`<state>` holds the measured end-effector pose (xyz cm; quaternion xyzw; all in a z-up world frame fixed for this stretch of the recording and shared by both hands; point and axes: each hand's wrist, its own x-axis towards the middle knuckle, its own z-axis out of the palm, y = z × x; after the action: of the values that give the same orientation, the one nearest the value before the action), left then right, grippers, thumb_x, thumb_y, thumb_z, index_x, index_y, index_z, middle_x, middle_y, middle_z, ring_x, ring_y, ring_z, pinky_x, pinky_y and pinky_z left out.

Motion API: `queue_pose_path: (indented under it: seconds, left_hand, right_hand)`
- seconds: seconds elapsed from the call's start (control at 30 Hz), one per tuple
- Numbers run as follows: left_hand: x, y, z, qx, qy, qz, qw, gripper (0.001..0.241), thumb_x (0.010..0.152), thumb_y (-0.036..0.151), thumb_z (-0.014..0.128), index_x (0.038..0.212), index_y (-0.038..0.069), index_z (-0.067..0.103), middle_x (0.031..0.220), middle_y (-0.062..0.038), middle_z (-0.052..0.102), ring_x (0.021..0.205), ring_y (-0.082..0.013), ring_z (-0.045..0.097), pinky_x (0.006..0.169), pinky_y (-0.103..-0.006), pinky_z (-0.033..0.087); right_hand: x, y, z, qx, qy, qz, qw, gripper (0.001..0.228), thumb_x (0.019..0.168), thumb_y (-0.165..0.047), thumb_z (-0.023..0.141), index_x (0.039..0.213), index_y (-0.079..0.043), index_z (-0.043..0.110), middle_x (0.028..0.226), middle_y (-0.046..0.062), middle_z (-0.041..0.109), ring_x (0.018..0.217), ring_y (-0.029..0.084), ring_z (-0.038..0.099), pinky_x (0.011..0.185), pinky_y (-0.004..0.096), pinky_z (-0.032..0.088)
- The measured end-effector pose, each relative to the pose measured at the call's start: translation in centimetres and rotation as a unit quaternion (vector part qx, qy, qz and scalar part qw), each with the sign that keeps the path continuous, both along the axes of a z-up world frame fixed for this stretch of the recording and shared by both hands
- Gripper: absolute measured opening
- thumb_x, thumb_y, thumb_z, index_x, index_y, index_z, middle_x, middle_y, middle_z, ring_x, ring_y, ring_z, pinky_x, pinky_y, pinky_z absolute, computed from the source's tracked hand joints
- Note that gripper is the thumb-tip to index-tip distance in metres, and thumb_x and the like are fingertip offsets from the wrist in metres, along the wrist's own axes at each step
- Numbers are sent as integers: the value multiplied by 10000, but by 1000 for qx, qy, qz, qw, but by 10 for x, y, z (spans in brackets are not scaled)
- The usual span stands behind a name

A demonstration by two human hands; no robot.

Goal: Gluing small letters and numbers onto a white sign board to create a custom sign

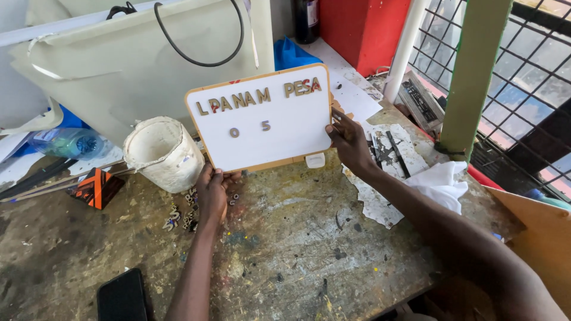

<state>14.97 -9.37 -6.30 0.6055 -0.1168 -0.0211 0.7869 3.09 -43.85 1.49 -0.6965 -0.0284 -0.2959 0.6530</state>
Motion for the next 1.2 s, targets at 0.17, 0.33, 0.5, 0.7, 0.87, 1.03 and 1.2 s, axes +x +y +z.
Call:
queue_pose_path:
  seconds: [0.17,0.33,0.5,0.7,0.87,1.03,1.2]
  left_hand:
    - [-5,3,6,11,0,-12,1000,453,1211,44,366,1632,-74,484,1287,-291,639,1128,-417,781,1037,-535,683]
    - [-4,3,3,14,-7,-11,1000,473,1210,29,369,1663,-74,459,1324,-318,628,1148,-440,771,1057,-543,702]
    - [-5,2,6,19,-3,-13,1000,474,1209,34,364,1662,-68,459,1314,-312,643,1141,-432,779,1060,-535,698]
    - [1,5,5,42,0,-40,998,477,1239,57,327,1697,-29,425,1277,-286,674,1136,-370,780,930,-541,676]
    - [4,7,1,44,14,-41,998,487,1242,73,322,1716,-6,401,1310,-279,678,1174,-371,781,946,-539,673]
    - [1,6,5,53,9,-43,998,487,1240,68,320,1716,-2,394,1305,-274,667,1172,-364,781,918,-542,656]
    - [-5,5,12,50,22,-31,998,516,1240,72,335,1749,-3,354,1301,-276,680,1140,-353,795,926,-525,649]
  right_hand:
    - [9,-8,-18,9,-2,2,1000,530,1183,-128,690,1673,-10,524,1015,120,792,912,134,728,815,316,680]
    - [7,-6,-16,15,-3,8,1000,550,1185,-138,689,1690,-7,515,1025,120,795,929,139,731,829,321,679]
    - [6,-5,-13,19,-6,8,1000,527,1175,-116,703,1665,-16,537,992,133,783,879,146,737,779,313,683]
    - [-1,-1,-5,4,-5,10,1000,525,1190,-133,680,1681,-20,532,994,131,781,883,136,718,773,311,669]
    - [1,-6,-12,-2,-2,5,1000,523,1190,-120,679,1682,-23,529,986,132,773,880,140,709,770,311,659]
    - [15,-22,-38,12,0,3,1000,521,1183,-132,704,1661,-6,540,988,145,775,866,148,713,762,318,662]
    - [8,-13,-26,3,7,7,1000,531,1194,-130,676,1690,-23,520,1022,142,788,900,146,720,794,327,672]
